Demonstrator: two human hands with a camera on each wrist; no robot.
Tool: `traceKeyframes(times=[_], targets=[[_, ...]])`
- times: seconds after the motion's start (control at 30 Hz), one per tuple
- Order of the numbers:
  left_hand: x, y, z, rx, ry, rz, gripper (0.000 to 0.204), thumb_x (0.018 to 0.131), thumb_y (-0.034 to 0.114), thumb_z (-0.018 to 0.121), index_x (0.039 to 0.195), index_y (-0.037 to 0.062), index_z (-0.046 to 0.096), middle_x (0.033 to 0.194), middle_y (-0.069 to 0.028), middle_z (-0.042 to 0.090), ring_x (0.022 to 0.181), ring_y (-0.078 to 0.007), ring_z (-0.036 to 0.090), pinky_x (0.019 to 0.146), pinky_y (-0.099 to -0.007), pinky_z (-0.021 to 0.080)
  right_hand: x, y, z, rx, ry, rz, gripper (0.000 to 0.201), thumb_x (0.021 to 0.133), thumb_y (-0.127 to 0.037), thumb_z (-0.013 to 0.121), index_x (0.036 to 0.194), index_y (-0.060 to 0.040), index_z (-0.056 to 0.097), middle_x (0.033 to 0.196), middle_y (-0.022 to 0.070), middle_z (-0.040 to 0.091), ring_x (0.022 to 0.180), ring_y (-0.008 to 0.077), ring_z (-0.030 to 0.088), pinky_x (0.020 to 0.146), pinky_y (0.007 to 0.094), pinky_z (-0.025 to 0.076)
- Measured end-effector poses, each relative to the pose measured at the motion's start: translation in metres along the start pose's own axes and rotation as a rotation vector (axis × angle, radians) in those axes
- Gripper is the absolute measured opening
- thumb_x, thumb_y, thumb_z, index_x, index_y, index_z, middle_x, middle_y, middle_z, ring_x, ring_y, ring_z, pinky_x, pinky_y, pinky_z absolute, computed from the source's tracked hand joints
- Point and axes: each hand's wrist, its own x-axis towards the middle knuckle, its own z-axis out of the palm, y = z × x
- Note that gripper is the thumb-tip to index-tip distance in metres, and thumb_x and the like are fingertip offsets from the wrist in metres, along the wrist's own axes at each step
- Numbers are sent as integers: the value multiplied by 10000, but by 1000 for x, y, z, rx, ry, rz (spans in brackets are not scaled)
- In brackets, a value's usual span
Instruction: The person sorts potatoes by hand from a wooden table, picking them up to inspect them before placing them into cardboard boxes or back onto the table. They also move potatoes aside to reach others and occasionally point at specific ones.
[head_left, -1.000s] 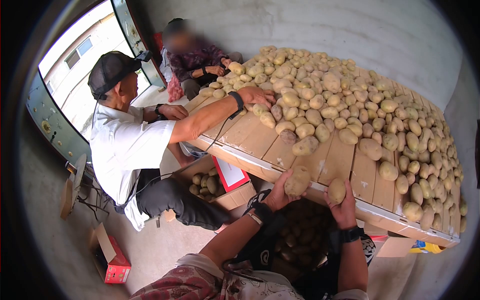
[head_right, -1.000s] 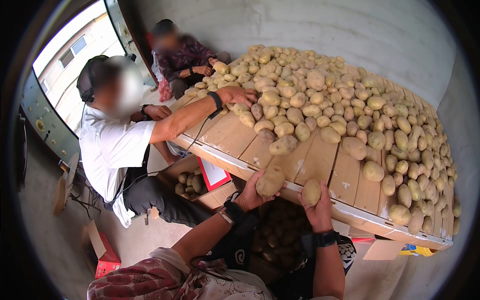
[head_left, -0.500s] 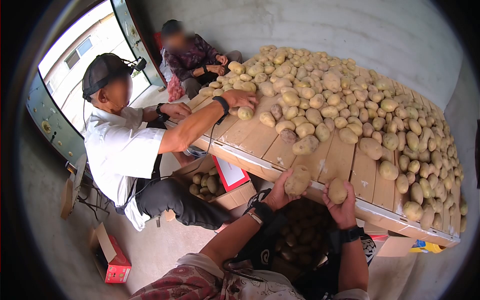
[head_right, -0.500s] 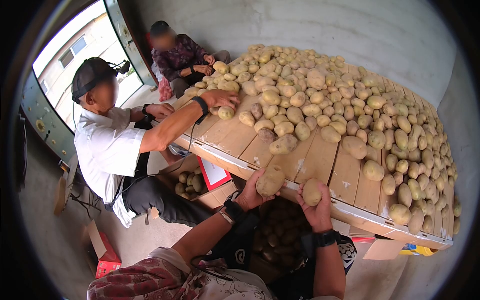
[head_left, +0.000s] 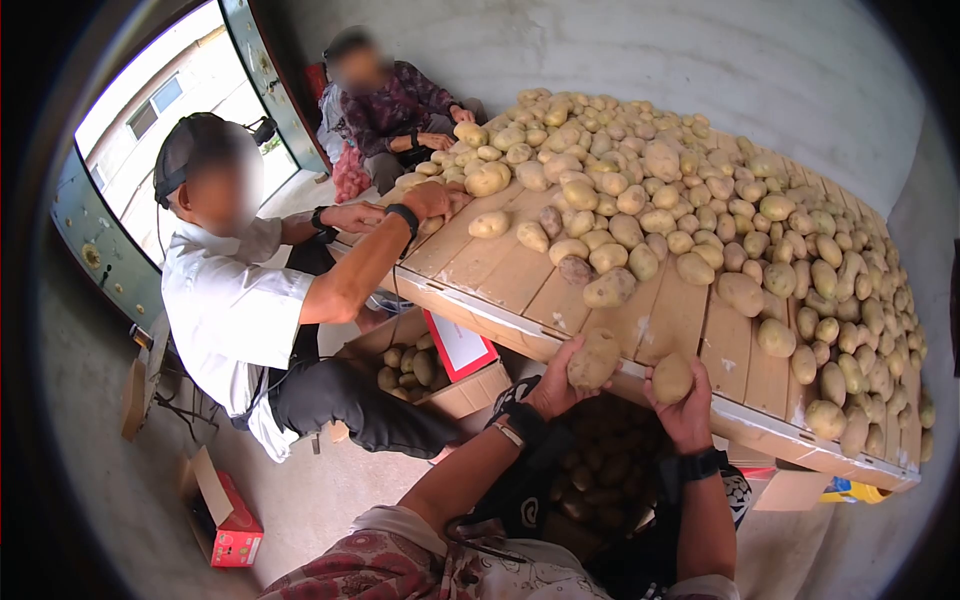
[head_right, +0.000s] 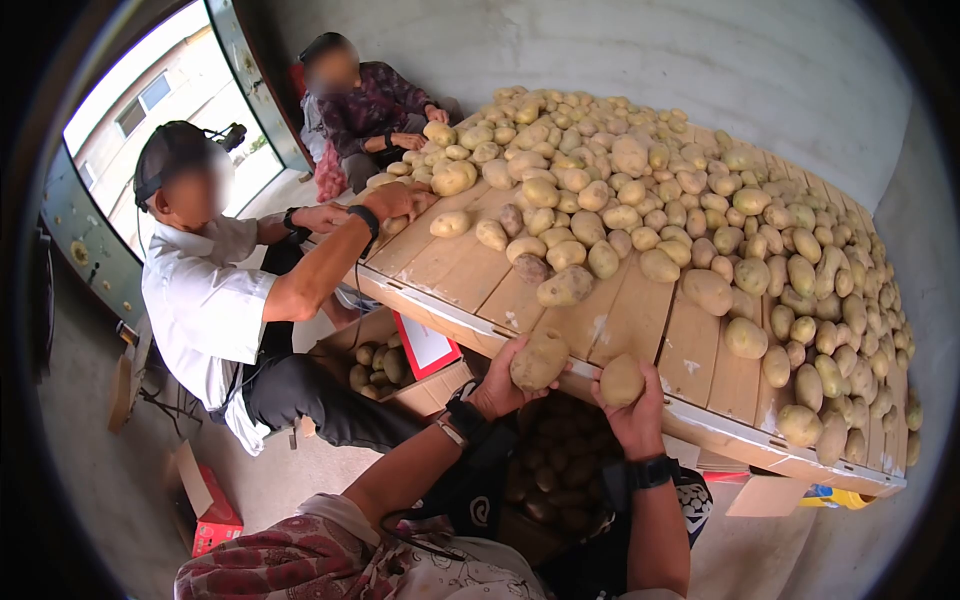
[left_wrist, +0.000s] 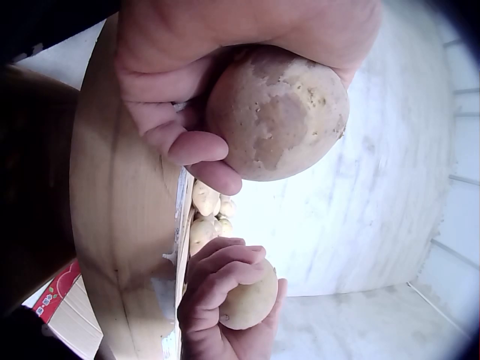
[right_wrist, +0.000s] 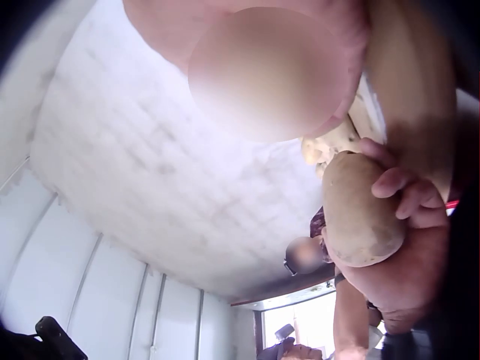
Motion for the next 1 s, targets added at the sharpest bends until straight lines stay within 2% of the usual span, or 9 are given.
traceKeyframes(times=[0.23,0.3,0.4,0.43,0.5,0.6,0.73,0.93,1.0], targets=[[3,-2,-6,-9,-31,3,580,874,529,344,1201,69,473,1041,-152,611,710,-209,613,569,-266,469,0,2,-4,-106,166,-122,356,884,-402,485,966,-66,565,880,99,612,813,233,606,682,331,521],[3,-1,-5,-2,-3,4,580,872,531,341,1193,68,476,1033,-151,612,706,-206,612,555,-263,460,-3,-3,2,-23,55,2,351,897,-403,465,957,-73,568,860,96,607,788,223,605,664,310,520],[4,-3,-6,3,-14,6,589,867,538,341,1196,67,473,1033,-152,612,706,-203,613,555,-261,458,-1,-7,-5,44,-129,58,380,905,-431,440,977,-79,562,848,97,600,783,221,602,656,301,516],[3,-3,-6,3,-14,5,589,867,538,341,1196,67,473,1033,-152,612,706,-203,613,555,-261,458,-1,-6,-6,45,-128,58,380,905,-431,440,977,-79,562,848,97,600,783,221,602,656,301,516],[2,-2,-4,13,-3,4,595,864,544,344,1197,67,473,1030,-152,614,707,-202,614,558,-261,460,-1,-4,-5,-172,28,-7,388,914,-435,417,998,-81,553,851,105,598,780,231,599,667,329,511],[3,-2,-5,10,-17,-5,591,869,540,336,1196,67,475,1029,-151,615,710,-200,616,561,-261,463,-1,4,3,-184,146,-37,387,920,-433,410,1006,-81,546,866,100,597,792,221,594,663,335,508],[2,0,-2,10,-9,2,584,875,533,325,1197,70,475,1030,-153,615,708,-202,616,562,-260,463,2,5,-4,-155,98,-20,378,927,-422,407,1015,-79,539,894,92,595,817,217,592,657,328,510],[4,-3,-5,-35,41,-5,577,878,528,316,1191,73,486,1036,-152,615,719,-207,609,590,-263,471,-5,0,-4,-199,46,-56,325,904,-377,489,1017,-75,528,894,79,591,826,189,587,651,297,509],[5,-2,-8,-17,-50,7,579,876,529,322,1192,74,489,1039,-149,615,733,-209,605,606,-265,470,-6,1,0,-291,66,-115,249,880,-302,552,999,-85,534,878,51,586,821,170,592,656,302,509]])
